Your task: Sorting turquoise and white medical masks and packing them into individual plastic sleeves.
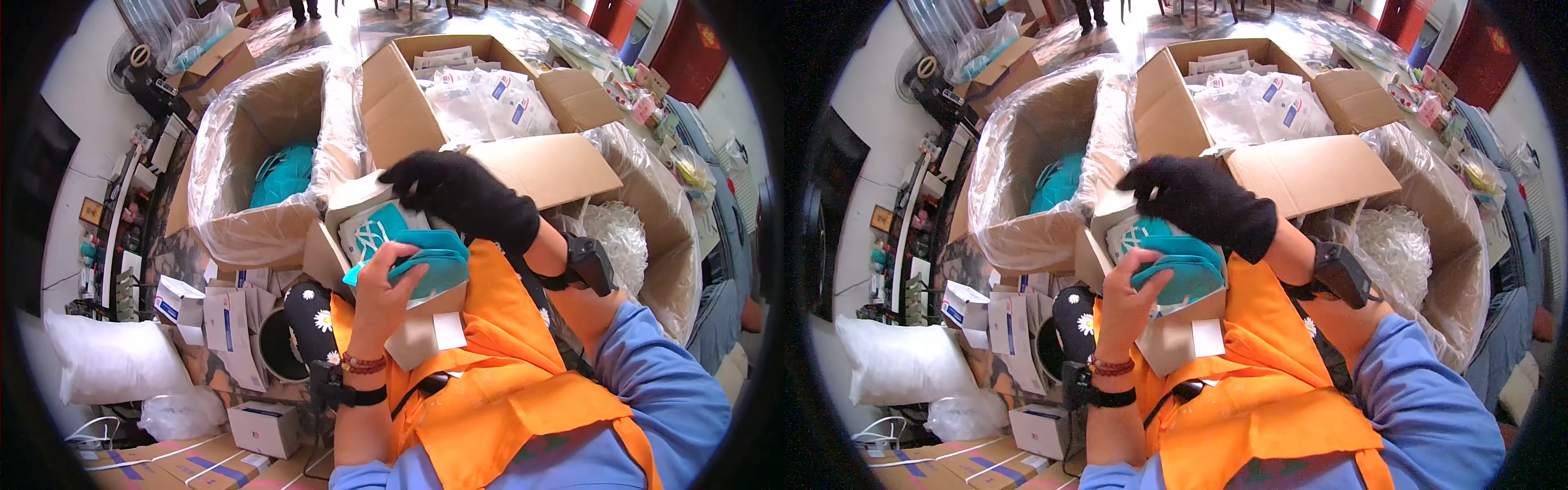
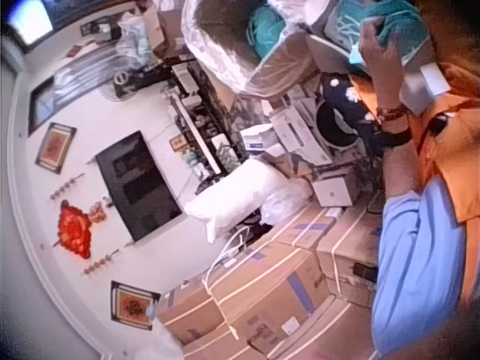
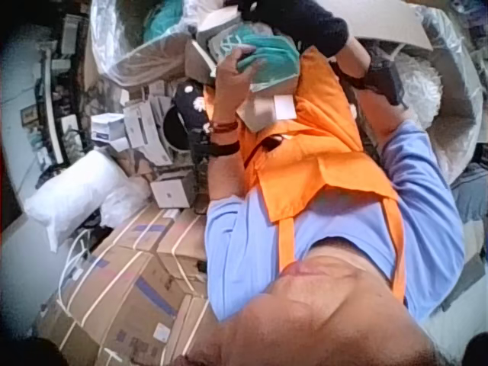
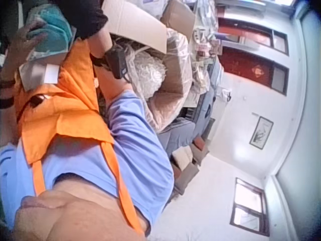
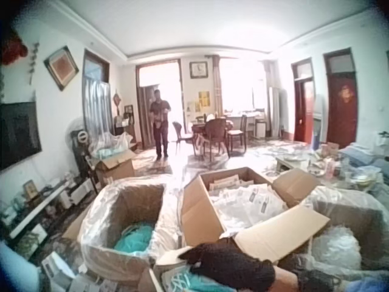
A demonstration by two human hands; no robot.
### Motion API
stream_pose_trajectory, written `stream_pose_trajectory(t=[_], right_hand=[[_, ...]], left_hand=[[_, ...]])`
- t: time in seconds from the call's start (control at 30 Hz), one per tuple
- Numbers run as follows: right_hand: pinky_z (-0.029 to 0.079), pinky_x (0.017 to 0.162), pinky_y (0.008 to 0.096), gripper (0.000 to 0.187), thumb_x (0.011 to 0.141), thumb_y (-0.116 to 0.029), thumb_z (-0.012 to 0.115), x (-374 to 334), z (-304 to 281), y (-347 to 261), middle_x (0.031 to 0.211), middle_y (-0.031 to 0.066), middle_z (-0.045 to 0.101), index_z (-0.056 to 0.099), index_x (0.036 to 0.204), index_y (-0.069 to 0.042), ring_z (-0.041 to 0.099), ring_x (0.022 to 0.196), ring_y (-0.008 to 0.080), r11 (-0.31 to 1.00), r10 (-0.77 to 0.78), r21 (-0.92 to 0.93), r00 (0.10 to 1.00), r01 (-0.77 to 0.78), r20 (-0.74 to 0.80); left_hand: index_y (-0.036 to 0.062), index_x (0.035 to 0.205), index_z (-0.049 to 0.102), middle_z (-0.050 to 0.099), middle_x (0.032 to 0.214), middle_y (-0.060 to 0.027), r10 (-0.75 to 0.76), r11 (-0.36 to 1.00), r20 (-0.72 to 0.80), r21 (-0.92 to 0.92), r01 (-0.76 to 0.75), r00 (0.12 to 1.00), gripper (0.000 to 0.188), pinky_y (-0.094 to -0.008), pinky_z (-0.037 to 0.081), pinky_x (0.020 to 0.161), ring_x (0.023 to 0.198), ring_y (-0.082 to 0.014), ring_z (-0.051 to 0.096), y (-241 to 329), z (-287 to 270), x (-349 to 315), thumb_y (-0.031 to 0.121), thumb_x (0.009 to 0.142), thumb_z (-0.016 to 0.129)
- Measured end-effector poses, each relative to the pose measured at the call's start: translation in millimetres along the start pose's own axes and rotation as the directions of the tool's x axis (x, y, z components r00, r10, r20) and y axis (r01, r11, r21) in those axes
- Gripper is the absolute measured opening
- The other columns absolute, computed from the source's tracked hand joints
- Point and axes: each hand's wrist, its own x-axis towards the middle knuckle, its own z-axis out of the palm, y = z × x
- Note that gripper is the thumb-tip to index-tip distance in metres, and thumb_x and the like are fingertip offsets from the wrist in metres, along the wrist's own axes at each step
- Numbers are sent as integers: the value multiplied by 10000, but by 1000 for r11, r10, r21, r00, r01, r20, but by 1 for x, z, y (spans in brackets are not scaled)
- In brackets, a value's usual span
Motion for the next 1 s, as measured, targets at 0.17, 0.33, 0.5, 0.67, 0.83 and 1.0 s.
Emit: stream_pose_trajectory(t=[0.17, 0.33, 0.5, 0.67, 0.83, 1.0], right_hand=[[532, 876, 370, 585, 773, -254, 815, -30, -3, 19, 1167, 173, 625, 573, 1269, -62, 655, 1024, 291, 962, -80, -269, 990, 45, -118], [505, 916, 369, 727, 741, -156, 835, -75, 24, 3, 1226, 175, 602, 478, 1365, -44, 607, 1133, 276, 968, 183, -186, 982, -170, 56], [539, 821, 351, 637, 765, -220, 803, -87, 38, 12, 1022, 205, 683, 525, 1304, -24, 692, 925, 305, 929, 283, -261, 958, -262, 48], [543, 784, 408, 607, 755, -338, 788, -90, 30, 5, 994, 220, 675, 570, 1244, -54, 679, 900, 361, 924, 302, -273, 948, -266, 97], [546, 817, 373, 625, 765, -342, 789, -100, 34, 18, 1035, 210, 680, 569, 1266, -39, 687, 922, 317, 898, 381, -243, 924, -367, 12], [541, 848, 319, 587, 824, -293, 748, -108, 29, 23, 1074, 163, 684, 549, 1318, -44, 662, 968, 199, 875, 415, 288, 909, -389, -30]], left_hand=[[49, 1016, 590, 620, 936, -11, -170, 870, -117, -484, 93, 978, 186, -248, 474, 774, 865, -96, 575, -13, -5, -18, 75, 873, 706], [81, 1084, 556, 576, 971, 8, -189, 841, -186, -537, 61, 964, 248, -227, 445, 828, 894, -87, 541, -15, 1, -23, 85, 884, 702], [92, 1061, 550, 563, 968, 12, -376, 629, -255, -776, 44, 891, 157, -219, 446, 817, 886, -83, 535, -10, 15, -22, 178, 953, 625], [89, 1026, 556, 571, 957, 11, -387, 685, -201, -716, 135, 900, 139, -235, 462, 814, 879, -80, 540, -22, 12, -20, 226, 999, 553], [77, 1071, 555, 573, 1003, -13, -451, 581, -222, -808, 96, 864, 212, -273, 480, 833, 920, -106, 557, -16, 16, -23, 278, 1020, 510], [67, 1223, 513, 525, 1279, -86, -301, 574, -138, -816, 63, 944, 363, -290, 434, 965, 1129, -160, 526, 15, 24, -31, 358, 1006, 523]])
